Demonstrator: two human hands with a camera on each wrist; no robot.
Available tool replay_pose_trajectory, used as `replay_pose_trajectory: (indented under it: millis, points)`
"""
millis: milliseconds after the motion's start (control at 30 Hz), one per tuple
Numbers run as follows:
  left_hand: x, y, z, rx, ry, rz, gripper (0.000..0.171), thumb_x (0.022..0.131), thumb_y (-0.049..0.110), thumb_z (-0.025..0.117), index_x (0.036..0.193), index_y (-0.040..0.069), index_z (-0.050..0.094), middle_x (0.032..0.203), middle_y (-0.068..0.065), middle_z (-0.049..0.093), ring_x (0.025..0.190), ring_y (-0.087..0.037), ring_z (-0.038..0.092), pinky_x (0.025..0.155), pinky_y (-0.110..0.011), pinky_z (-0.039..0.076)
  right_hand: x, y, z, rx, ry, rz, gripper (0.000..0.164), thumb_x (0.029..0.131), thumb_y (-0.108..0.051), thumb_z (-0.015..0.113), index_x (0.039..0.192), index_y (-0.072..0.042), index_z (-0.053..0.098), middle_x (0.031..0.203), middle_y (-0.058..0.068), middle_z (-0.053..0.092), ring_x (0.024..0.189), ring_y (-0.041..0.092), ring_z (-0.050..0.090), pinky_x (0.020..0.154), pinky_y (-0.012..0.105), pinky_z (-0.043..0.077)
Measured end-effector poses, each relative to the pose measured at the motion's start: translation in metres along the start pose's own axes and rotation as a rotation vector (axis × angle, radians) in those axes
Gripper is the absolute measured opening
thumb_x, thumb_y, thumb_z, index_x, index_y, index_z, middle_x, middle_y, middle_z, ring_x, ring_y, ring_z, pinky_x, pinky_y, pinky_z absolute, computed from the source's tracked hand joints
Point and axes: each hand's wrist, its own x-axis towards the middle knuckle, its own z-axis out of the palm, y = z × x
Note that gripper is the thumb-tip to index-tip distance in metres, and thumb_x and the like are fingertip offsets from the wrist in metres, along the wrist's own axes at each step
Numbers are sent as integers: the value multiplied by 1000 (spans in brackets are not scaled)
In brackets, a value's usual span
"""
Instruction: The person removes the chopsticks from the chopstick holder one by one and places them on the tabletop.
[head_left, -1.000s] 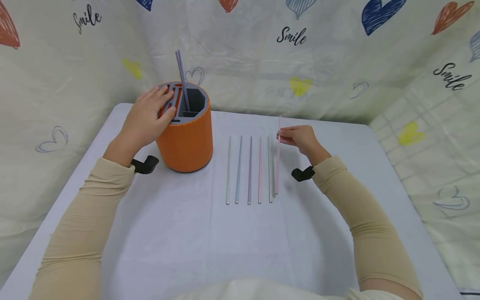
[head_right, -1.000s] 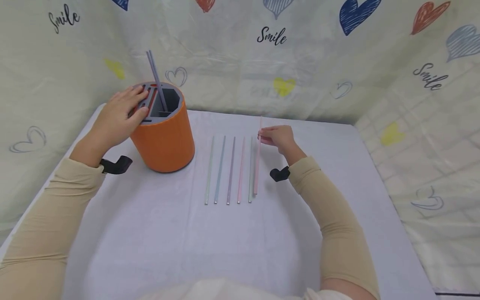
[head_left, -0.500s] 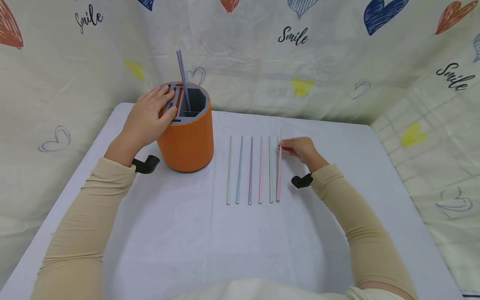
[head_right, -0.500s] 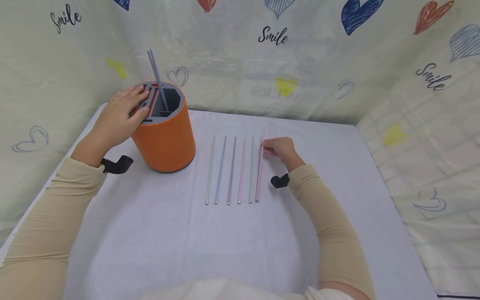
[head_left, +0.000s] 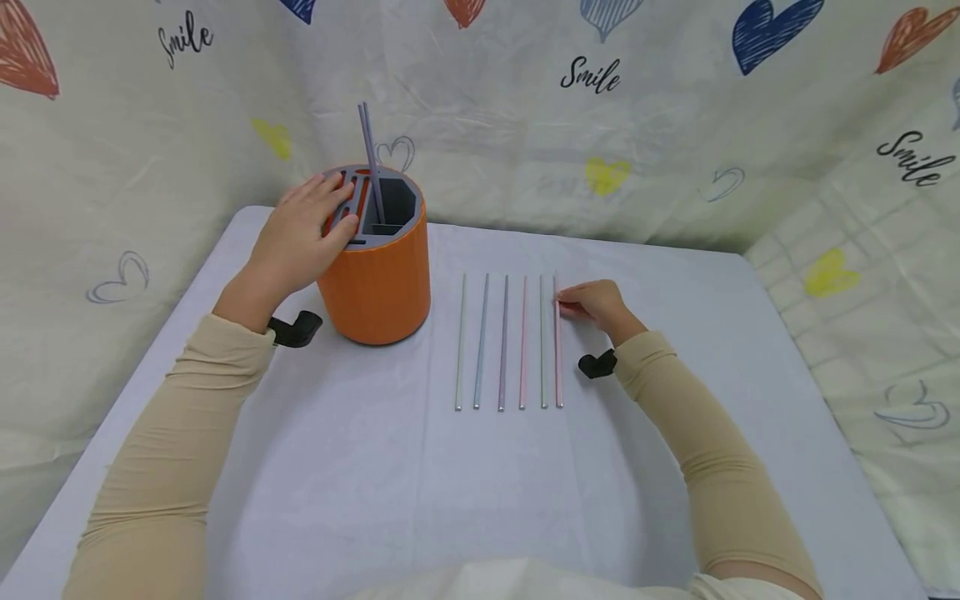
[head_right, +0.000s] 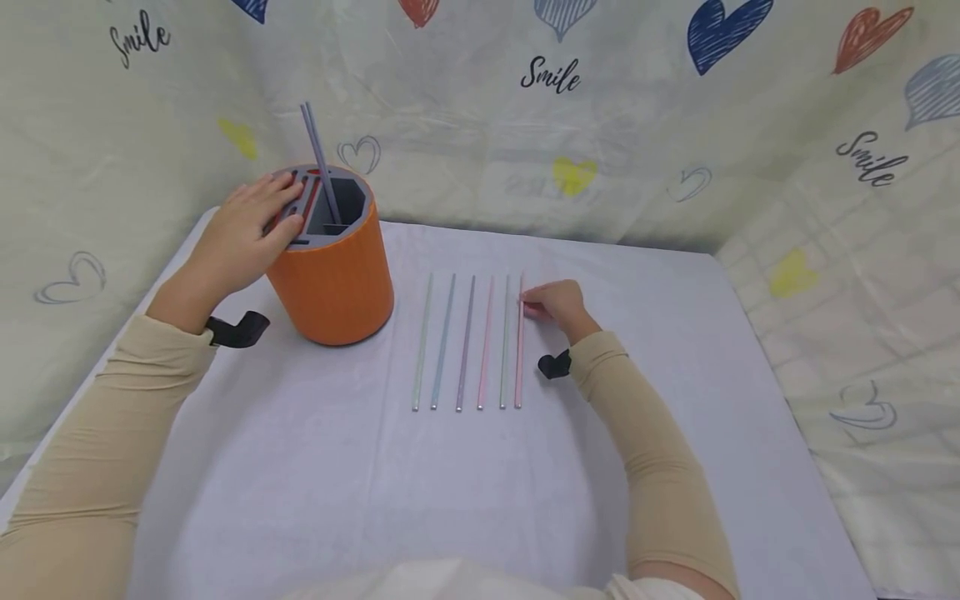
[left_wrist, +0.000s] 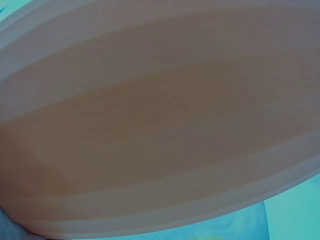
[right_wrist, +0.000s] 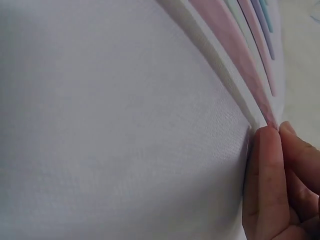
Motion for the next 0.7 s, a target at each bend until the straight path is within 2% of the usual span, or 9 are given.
replay_pose_trajectory:
  millis: [100,200,400,500,600,700]
  points:
    - [0,0,0,4,-3,1,59,104,36,36,155,7,34,165,-13,24,156,-32,13,128,-50,9,-1,-5,1,-64,31,-50,32,87,-4,73,116,9,69,57,-8,69,54,2,67,57,16,58]
    - [0,0,-1,7,-5,0,59,104,36,36,155,7,33,165,-13,24,156,-32,13,128,-50,9,-6,-22,5,-47,45,-127,34,87,-4,73,117,11,68,59,-8,69,56,2,68,59,16,59]
    - [0,-1,-1,11,-7,-2,59,104,37,36,156,7,33,165,-13,23,156,-32,13,129,-50,9,-31,-88,26,138,-31,-276,22,87,-2,72,108,5,73,71,-3,74,67,9,74,72,23,62]
    - [0,-1,-2,9,-3,1,59,104,36,36,155,7,33,165,-13,24,156,-32,13,128,-50,10,-48,-125,39,204,-68,-315,26,86,-3,74,111,3,74,80,1,76,74,12,75,82,27,61]
    - [1,-1,-1,7,0,7,59,104,36,36,155,6,34,165,-13,25,156,-33,14,129,-49,9,-62,-154,58,220,-99,-331,32,84,-4,76,115,1,73,93,5,76,81,14,75,89,29,60]
    - [0,0,0,7,0,7,59,104,36,36,155,6,34,165,-14,25,155,-33,14,129,-49,9,-68,-170,84,201,-147,-353,33,85,-6,76,118,0,73,102,9,75,88,15,74,91,29,60]
